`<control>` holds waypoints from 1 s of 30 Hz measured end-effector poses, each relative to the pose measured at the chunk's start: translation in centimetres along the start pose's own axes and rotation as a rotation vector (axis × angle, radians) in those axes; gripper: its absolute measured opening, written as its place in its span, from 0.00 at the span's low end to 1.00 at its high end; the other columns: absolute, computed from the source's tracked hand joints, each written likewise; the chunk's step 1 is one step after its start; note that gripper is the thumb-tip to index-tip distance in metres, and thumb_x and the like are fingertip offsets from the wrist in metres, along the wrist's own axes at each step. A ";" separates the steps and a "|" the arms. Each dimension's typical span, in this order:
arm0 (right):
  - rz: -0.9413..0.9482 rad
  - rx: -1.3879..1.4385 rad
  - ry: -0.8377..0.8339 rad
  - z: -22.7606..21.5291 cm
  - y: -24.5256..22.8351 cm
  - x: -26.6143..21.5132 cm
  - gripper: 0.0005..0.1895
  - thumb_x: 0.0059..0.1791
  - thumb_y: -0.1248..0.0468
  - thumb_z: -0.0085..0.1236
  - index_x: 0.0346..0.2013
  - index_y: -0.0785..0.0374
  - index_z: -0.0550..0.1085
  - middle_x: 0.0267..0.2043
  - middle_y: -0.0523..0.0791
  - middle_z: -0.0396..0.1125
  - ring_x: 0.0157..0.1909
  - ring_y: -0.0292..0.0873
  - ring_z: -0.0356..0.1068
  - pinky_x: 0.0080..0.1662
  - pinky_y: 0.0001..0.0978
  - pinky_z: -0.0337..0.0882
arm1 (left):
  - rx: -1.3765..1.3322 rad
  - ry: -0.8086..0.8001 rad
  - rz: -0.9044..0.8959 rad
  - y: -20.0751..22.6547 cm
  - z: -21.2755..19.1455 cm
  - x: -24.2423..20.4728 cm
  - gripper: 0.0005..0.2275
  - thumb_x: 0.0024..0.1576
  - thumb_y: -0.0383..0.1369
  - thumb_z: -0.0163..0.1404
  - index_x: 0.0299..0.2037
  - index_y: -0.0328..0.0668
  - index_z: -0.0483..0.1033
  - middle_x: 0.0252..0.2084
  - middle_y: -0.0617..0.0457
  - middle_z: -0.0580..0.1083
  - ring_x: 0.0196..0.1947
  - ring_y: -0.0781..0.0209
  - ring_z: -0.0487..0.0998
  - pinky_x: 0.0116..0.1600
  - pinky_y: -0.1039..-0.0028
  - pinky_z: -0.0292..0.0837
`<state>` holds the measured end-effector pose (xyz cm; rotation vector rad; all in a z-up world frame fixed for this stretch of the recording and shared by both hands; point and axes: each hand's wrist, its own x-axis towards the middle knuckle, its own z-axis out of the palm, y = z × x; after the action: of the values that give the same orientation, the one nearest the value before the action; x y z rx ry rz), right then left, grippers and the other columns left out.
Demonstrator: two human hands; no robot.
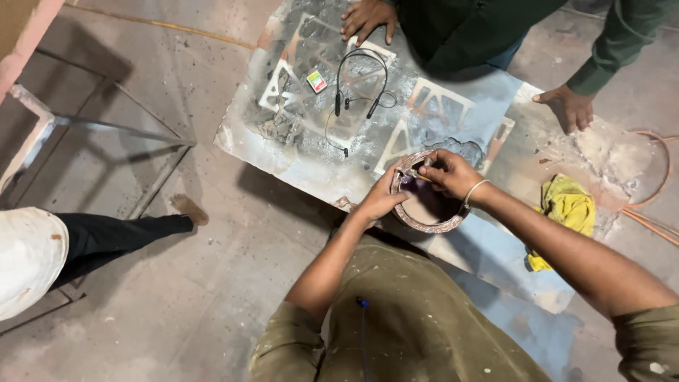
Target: The person stirs a purple substance into a white liquid inside a metal paint can using a small tool. They repeatedly scrape the sides and bottom of the can to blend the mixture. Another person stands nearby observing the process.
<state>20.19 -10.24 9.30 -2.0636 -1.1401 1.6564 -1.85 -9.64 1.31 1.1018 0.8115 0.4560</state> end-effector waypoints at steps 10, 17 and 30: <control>-0.455 -0.960 -0.031 -1.7 -7.2 -3.6 0.24 0.46 0.53 0.61 0.53 0.57 0.66 0.35 0.51 0.75 0.37 0.58 0.75 0.37 0.53 0.73 | -0.010 0.091 0.056 0.4 -2.0 0.6 0.27 0.57 0.39 0.59 0.66 0.37 0.70 0.62 0.43 0.75 0.62 0.52 0.75 0.65 0.64 0.70; -0.570 -1.277 0.035 -1.8 -11.3 -4.4 0.12 0.53 0.54 0.50 0.46 0.56 0.69 0.30 0.49 0.74 0.33 0.57 0.77 0.35 0.50 0.75 | 0.413 0.403 0.200 1.8 -0.4 1.4 0.18 0.53 0.35 0.62 0.51 0.34 0.79 0.49 0.39 0.80 0.52 0.48 0.81 0.58 0.67 0.74; -0.929 -1.366 0.457 -2.1 -10.3 -6.4 0.15 0.49 0.62 0.50 0.45 0.49 0.81 0.37 0.40 0.67 0.47 0.39 0.68 0.52 0.38 0.61 | 0.668 0.485 0.183 5.3 1.0 1.8 0.12 0.49 0.33 0.63 0.41 0.40 0.79 0.39 0.43 0.81 0.40 0.44 0.82 0.43 0.59 0.76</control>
<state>17.59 -7.45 20.98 -1.5935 -2.7710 -0.1904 0.41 -6.91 5.73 1.7258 1.3529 0.6412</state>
